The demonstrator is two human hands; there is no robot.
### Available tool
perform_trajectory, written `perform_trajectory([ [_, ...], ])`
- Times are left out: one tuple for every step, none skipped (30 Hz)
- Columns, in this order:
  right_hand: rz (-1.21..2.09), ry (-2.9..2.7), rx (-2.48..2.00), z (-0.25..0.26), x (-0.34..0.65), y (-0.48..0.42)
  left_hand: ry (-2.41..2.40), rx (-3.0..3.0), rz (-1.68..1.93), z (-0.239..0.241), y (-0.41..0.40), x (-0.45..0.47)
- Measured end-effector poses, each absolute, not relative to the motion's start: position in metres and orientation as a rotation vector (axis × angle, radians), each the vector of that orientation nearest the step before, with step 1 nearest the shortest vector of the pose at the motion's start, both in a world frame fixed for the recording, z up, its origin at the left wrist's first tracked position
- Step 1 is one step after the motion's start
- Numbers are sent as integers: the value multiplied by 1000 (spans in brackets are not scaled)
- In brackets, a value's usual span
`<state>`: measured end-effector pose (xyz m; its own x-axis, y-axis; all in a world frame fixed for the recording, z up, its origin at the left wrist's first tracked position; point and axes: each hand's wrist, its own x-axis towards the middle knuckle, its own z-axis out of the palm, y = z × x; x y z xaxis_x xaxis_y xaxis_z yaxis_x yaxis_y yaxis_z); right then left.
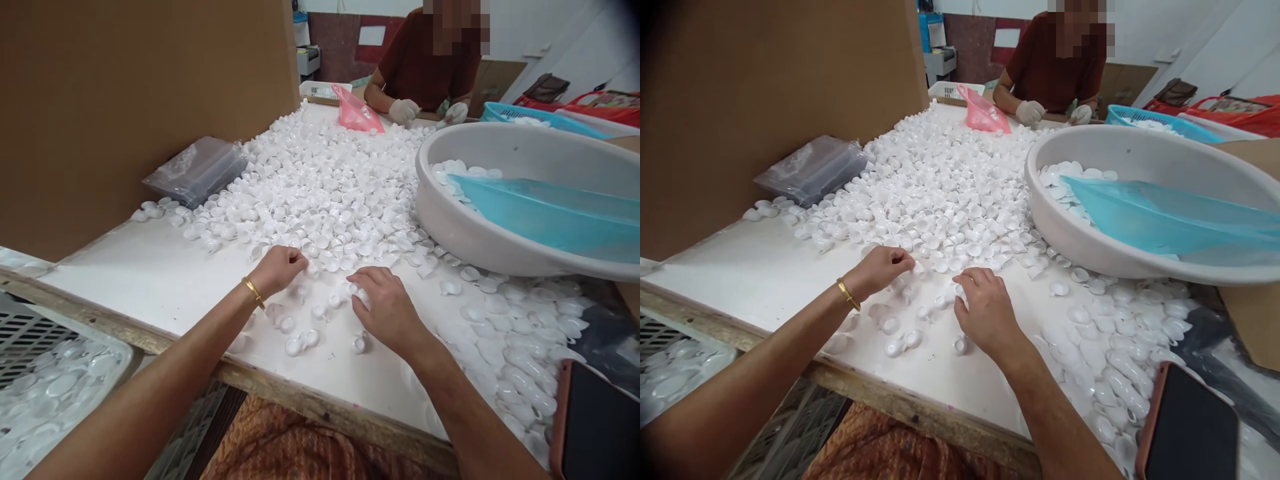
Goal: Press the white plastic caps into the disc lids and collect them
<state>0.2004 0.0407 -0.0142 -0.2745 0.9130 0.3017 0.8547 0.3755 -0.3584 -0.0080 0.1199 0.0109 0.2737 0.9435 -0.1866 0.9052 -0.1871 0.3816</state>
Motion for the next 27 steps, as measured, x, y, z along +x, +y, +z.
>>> perform_trajectory([
  [158, -2213, -1532, -15, 199, 40, 1667, 2126, 105, 10, 121, -6],
  [143, -2233, -1543, -16, 198, 40, 1678, 2128, 92, 9, 121, -4],
  [129, -2245, -1556, -17, 197, 40, 1696, 2137, 87, 8, 120, -2],
  [119, -2253, -1564, -17, 196, 40, 1719, 2152, 90, 8, 119, -1],
  [113, -2257, -1568, -17, 196, 39, 1743, 2170, 100, 8, 117, -1],
  [111, -2258, -1567, -17, 196, 39, 1766, 2191, 117, 10, 114, -4],
  [106, -2255, -1561, -17, 196, 39, 1792, 2208, 138, 12, 110, -10],
  [99, -2250, -1555, -17, 197, 39, 1825, 2217, 151, 15, 104, -18],
  [91, -2244, -1550, -17, 198, 38, 1870, 2212, 147, 18, 98, -30],
  [84, -2242, -1544, -17, 199, 38, 1923, 2193, 121, 22, 91, -43],
  [79, -2244, -1537, -17, 201, 37, 1972, 2161, 78, 25, 83, -58],
  [80, -2255, -1525, -16, 202, 36, 1999, 2119, 21, 27, 74, -72],
  [88, -2267, -1513, -16, 202, 36, 1990, 2074, -32, 29, 65, -84],
  [103, -2276, -1503, -16, 203, 36, 1950, 2035, -65, 29, 56, -93],
  [122, -2274, -1500, -14, 203, 35, 1896, 2005, -71, 27, 47, -99],
  [144, -2259, -1506, -13, 202, 35, 1838, 1989, -56, 24, 40, -101],
  [169, -2230, -1518, -10, 201, 35, 1790, 1985, -30, 20, 34, -98],
  [193, -2192, -1536, -7, 201, 34, 1757, 1991, -3, 15, 29, -92],
  [215, -2150, -1554, -4, 200, 33, 1741, 2003, 19, 11, 26, -82],
  [237, -2110, -1568, -1, 201, 31, 1733, 2015, 37, 8, 25, -72],
  [257, -2078, -1581, 2, 203, 29, 1718, 2019, 54, 6, 25, -61],
  [278, -2056, -1594, 5, 207, 24, 1698, 2013, 77, 5, 25, -52],
  [299, -2040, -1611, 7, 213, 19, 1670, 1998, 107, 5, 26, -44],
  [318, -2026, -1637, 9, 222, 12, 1640, 1975, 141, 5, 28, -39],
  [326, -2010, -1677, 11, 232, 5, 1613, 1945, 177, 6, 28, -36],
  [324, -1992, -1732, 12, 244, -4, 1594, 1915, 212, 7, 29, -36],
  [317, -1977, -1796, 14, 255, -13, 1590, 1889, 240, 7, 30, -38],
])
